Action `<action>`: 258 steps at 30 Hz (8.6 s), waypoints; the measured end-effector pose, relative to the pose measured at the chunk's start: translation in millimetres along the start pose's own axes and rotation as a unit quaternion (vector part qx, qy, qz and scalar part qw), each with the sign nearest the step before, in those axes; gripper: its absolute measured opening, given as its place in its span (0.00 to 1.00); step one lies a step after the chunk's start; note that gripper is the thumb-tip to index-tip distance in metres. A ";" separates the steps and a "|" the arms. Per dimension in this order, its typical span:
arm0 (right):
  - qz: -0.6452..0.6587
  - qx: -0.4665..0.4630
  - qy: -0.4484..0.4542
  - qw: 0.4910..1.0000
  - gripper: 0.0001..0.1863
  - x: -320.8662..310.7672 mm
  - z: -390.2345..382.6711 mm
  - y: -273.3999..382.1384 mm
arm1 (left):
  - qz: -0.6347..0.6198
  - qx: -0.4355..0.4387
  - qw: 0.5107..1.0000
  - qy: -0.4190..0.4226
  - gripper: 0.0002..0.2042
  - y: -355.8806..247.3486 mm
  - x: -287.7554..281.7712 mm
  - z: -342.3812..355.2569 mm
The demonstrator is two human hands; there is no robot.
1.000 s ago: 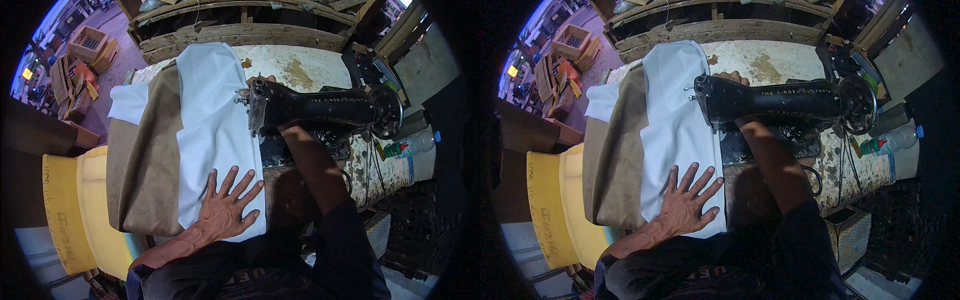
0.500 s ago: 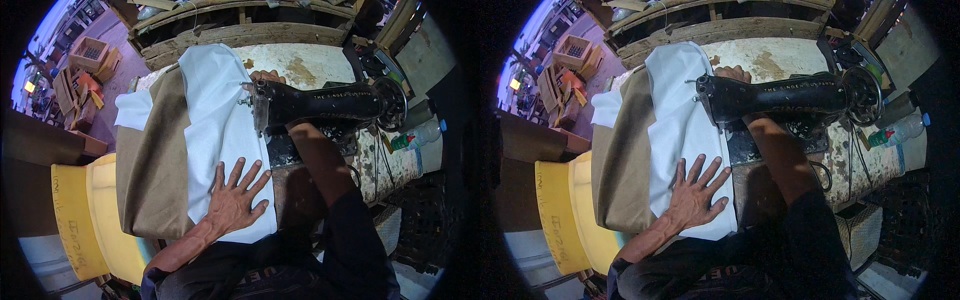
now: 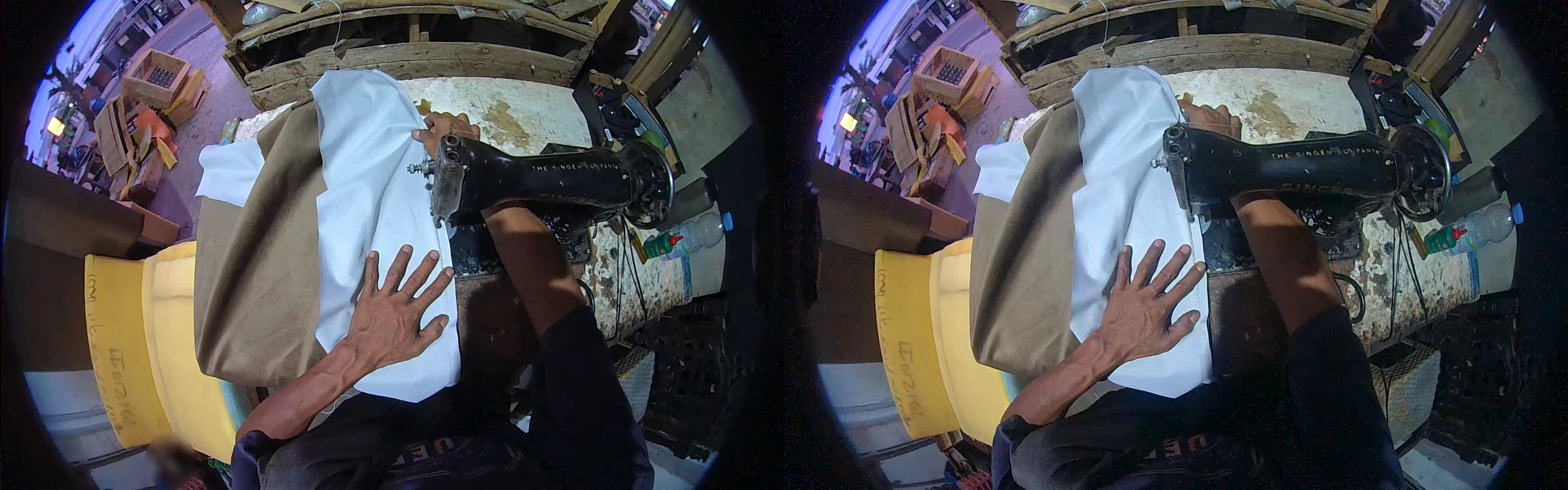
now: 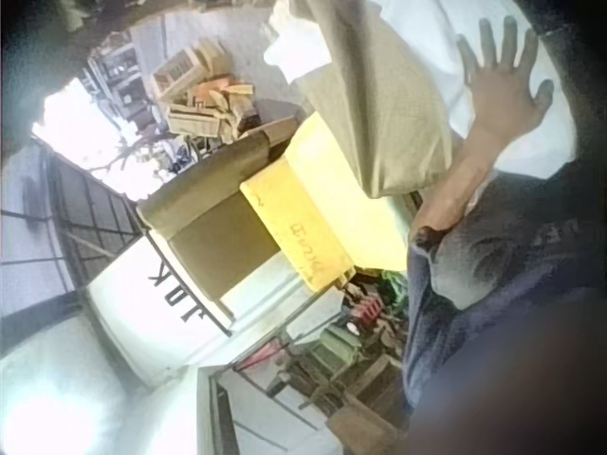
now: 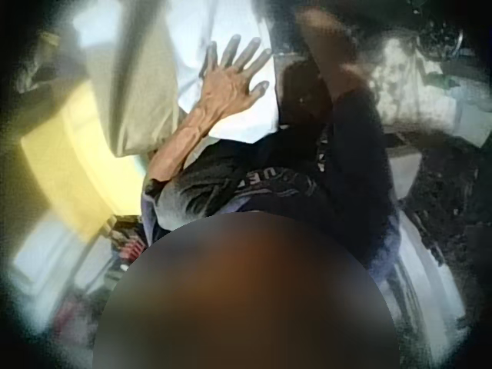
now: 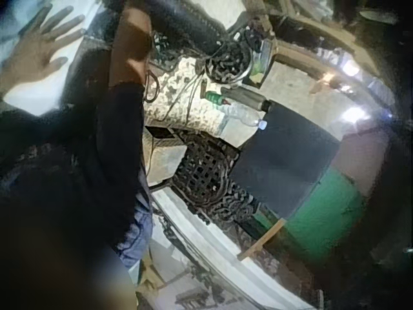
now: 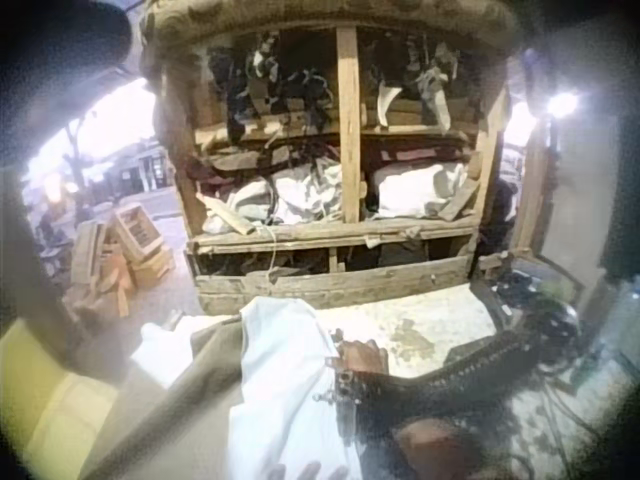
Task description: The person operates a manual sewing machine to stitch together beige and white fabric pieces. They guide the fabric under the needle, trim threads with scissors, and then fit the sewn cover onto a yellow foam cushion.
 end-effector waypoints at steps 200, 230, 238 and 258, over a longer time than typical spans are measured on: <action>0.136 -0.050 0.072 0.987 0.21 -12.9 -102.5 -34.0 | -0.186 0.061 0.930 -0.312 0.21 44.8 -102.7 3.6; 0.196 -0.069 -0.106 0.972 0.13 -38.2 -341.8 86.4 | -0.275 -0.268 0.899 0.210 0.34 79.4 -39.3 -116.1; 0.732 0.058 0.078 0.675 0.27 9.3 -333.3 135.3 | -0.848 -0.073 0.524 0.023 0.42 42.9 -37.5 -88.1; 0.346 -0.297 -0.042 0.889 0.15 -51.2 -341.1 166.8 | -0.142 -0.043 0.979 -0.142 0.21 20.2 -126.4 -99.8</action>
Point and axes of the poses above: each hand's wrist, its own z-axis towards the middle knuckle, its own x-axis out of the palm, y = z × x, the point moved 10 cm from there along z, towards the middle knuckle, and after that the axes turned 9 degrees about -x, right-handed, at the moved point
